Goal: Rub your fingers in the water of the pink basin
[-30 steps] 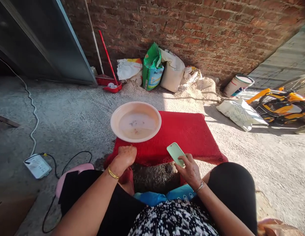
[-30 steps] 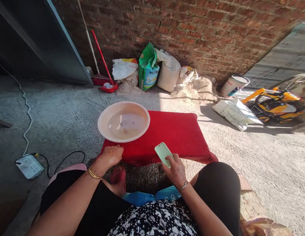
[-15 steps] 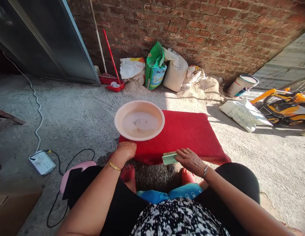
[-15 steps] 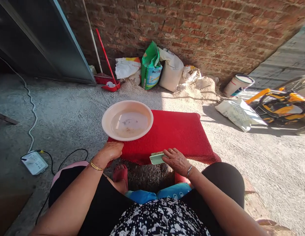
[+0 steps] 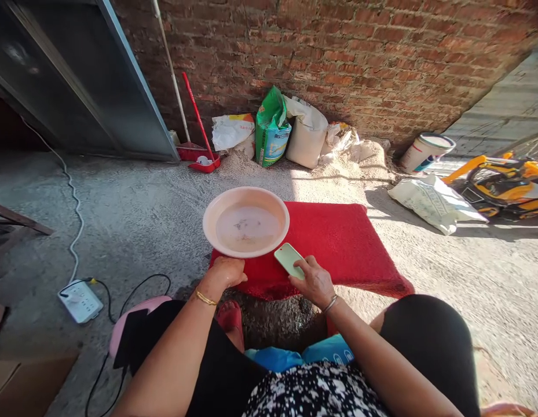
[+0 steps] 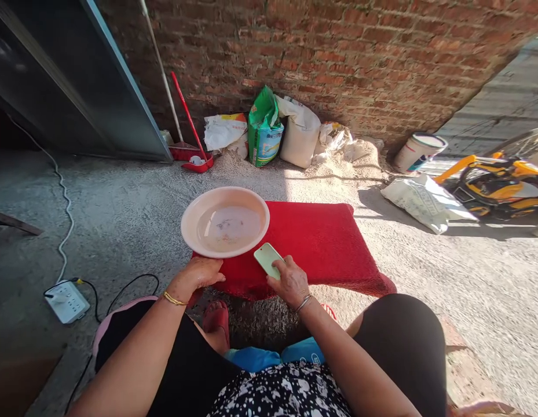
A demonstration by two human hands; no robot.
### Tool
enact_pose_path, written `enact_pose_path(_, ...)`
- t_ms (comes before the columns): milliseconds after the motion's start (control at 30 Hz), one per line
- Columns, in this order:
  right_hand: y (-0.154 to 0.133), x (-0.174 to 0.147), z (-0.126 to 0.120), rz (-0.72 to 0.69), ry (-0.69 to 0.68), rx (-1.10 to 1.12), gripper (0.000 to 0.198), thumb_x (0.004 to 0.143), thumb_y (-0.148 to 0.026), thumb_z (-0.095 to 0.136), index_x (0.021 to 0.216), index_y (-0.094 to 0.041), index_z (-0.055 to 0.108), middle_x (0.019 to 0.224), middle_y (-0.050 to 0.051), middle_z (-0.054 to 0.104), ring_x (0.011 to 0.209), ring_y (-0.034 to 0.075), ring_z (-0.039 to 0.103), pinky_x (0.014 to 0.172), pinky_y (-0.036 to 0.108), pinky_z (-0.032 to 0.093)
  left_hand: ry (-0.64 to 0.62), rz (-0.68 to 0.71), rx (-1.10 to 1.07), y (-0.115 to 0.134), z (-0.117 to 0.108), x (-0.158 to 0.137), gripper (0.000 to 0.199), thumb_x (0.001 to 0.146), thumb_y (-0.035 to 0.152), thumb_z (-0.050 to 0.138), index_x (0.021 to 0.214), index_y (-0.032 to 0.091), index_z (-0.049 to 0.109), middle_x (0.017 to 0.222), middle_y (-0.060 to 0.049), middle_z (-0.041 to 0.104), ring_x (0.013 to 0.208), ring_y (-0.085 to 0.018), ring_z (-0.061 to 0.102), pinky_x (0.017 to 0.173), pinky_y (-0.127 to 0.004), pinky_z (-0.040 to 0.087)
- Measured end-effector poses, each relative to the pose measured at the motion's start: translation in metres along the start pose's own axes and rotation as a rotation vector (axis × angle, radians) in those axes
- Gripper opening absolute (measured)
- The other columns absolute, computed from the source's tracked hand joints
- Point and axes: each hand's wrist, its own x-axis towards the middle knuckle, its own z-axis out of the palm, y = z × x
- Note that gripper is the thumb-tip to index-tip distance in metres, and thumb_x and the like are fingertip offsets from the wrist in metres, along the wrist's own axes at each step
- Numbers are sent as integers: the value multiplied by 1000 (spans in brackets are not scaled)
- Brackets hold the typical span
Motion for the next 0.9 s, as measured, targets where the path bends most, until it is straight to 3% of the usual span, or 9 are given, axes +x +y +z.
enact_pose_path(133,28,1,-18,297,50,-44,31,79,-48,63,100,-25,61,95,2,54,72,15,56,57,24,34,-10,52,18,8,5,-2,38,84,37,59,111,11,65,119,-19,63,112,-30,59,93,-42,47)
enact_pose_path(200,28,8,-23,364,67,9,32,79,-51,62,98,-26,62,93,2,53,72,15,56,58,25,34,-11,61,12,19,9,-3,36,85,37,58,106,9,67,111,-18,66,107,-30,61,90,-41,49)
enact_pose_path(433,-13,42,5,290,-29,66,35,78,-56,59,95,-25,62,91,2,51,70,15,55,56,25,33,-18,-8,-19,51,17,8,25,83,27,61,97,10,70,102,-18,69,98,-27,65,79,-34,51)
enact_pose_path(533,8,41,3,276,-53,-48,36,79,-56,58,100,-27,61,96,2,51,68,16,55,54,25,31,6,4,-29,49,19,9,25,83,28,60,96,10,70,99,-18,69,96,-26,65,78,-34,50)
enact_pose_path(633,38,36,-15,413,-5,-125,37,79,-57,58,101,-27,61,98,3,51,71,16,55,55,26,30,58,51,-31,47,24,8,28,84,32,59,99,10,68,100,-18,68,97,-26,64,80,-34,49)
enact_pose_path(700,42,35,-25,498,38,-114,37,79,-58,59,99,-27,62,98,3,51,72,16,55,56,26,31,99,84,-27,49,28,7,29,84,33,59,100,11,67,101,-17,67,97,-26,64,81,-35,49)
enact_pose_path(767,29,35,-26,490,65,-68,36,79,-57,60,97,-27,62,97,2,51,71,15,54,57,25,31,139,114,-15,54,30,8,28,85,33,58,100,11,65,102,-17,66,96,-26,64,82,-37,48)
enact_pose_path(900,-11,40,-3,301,35,43,31,78,-52,63,95,-27,62,94,-1,52,68,12,53,56,24,29,211,144,33,64,28,9,27,85,31,58,102,11,62,99,-16,65,94,-28,64,81,-40,49)
